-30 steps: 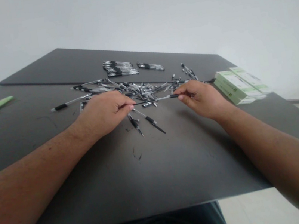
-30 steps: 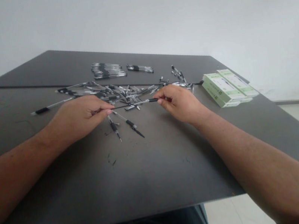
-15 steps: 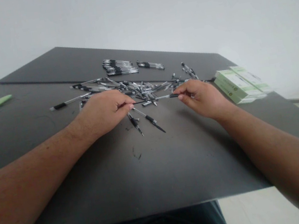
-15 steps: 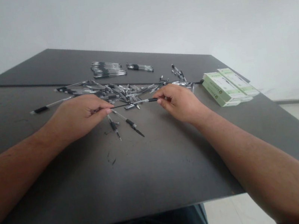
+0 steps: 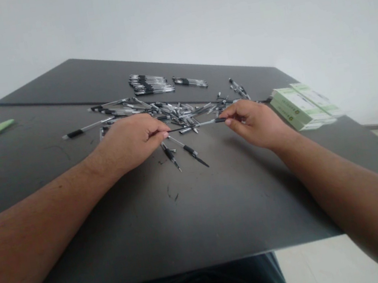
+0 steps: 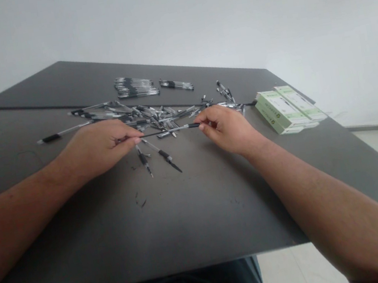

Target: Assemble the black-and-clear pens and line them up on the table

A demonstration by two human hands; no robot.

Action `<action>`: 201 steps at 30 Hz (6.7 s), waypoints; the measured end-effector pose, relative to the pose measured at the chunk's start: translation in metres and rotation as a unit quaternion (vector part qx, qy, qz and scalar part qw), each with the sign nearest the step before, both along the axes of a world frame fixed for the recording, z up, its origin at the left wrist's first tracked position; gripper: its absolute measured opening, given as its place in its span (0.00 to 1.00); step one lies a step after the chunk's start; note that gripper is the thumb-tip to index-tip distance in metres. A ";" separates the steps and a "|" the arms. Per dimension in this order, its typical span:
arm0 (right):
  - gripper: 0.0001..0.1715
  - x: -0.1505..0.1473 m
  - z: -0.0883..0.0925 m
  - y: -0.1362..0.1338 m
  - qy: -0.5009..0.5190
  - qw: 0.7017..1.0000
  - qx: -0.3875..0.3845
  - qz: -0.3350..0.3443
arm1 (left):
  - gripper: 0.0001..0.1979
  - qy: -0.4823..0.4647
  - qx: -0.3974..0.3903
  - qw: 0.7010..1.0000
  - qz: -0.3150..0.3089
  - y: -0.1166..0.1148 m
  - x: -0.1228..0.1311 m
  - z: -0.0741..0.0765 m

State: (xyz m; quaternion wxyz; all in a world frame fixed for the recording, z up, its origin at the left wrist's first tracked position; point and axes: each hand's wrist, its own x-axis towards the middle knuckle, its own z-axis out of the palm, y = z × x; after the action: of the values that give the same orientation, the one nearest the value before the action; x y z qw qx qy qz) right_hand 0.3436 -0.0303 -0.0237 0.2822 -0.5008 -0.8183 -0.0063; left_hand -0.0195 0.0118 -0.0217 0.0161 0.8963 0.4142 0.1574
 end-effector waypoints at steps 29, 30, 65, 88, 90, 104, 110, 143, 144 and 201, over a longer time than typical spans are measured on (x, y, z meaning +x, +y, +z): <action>0.13 -0.002 0.000 -0.001 0.005 1.000 -0.004 -0.002 | 0.28 0.016 -0.010 1.000 0.012 0.000 0.000 0.001; 0.13 -0.002 0.000 -0.001 0.006 1.000 -0.006 -0.003 | 0.28 0.015 -0.009 1.000 0.010 0.001 0.000 0.001; 0.13 -0.004 0.001 -0.001 -0.010 1.000 -0.010 -0.002 | 0.27 0.017 -0.011 1.000 0.011 -0.001 0.001 0.003; 0.11 -0.040 -0.003 -0.025 -0.009 0.997 -0.060 0.041 | 0.15 -0.124 -0.090 0.988 -0.028 -0.030 0.019 0.002; 0.09 -0.047 -0.003 -0.030 -0.006 0.996 -0.073 0.054 | 0.16 -0.111 -0.090 0.988 -0.053 -0.035 0.023 0.003; 0.10 -0.056 -0.003 -0.039 -0.001 0.992 -0.077 0.101 | 0.10 -0.104 -0.028 0.991 -0.081 -0.041 0.025 0.000; 0.10 -0.058 -0.004 -0.041 0.000 0.993 -0.066 0.101 | 0.09 -0.106 -0.013 0.990 -0.095 -0.039 0.025 -0.001; 0.12 -0.046 -0.006 -0.030 0.102 0.987 -0.121 -0.007 | 0.15 -0.053 -0.028 0.996 -0.061 -0.003 0.007 -0.004; 0.12 -0.046 -0.005 -0.030 0.102 0.987 -0.123 -0.006 | 0.15 -0.048 -0.021 0.996 -0.079 -0.004 0.009 -0.006; 0.09 -0.051 -0.005 -0.035 0.039 0.994 -0.084 0.058 | 0.07 -0.154 -0.042 0.985 -0.068 -0.039 0.023 0.002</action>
State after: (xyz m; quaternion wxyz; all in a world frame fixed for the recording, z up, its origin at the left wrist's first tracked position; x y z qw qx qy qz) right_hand 0.2925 -0.0654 -0.0290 0.2709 -0.4741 -0.8320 0.0981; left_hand 0.0030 -0.0273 -0.0195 0.1277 0.8863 0.3507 0.2743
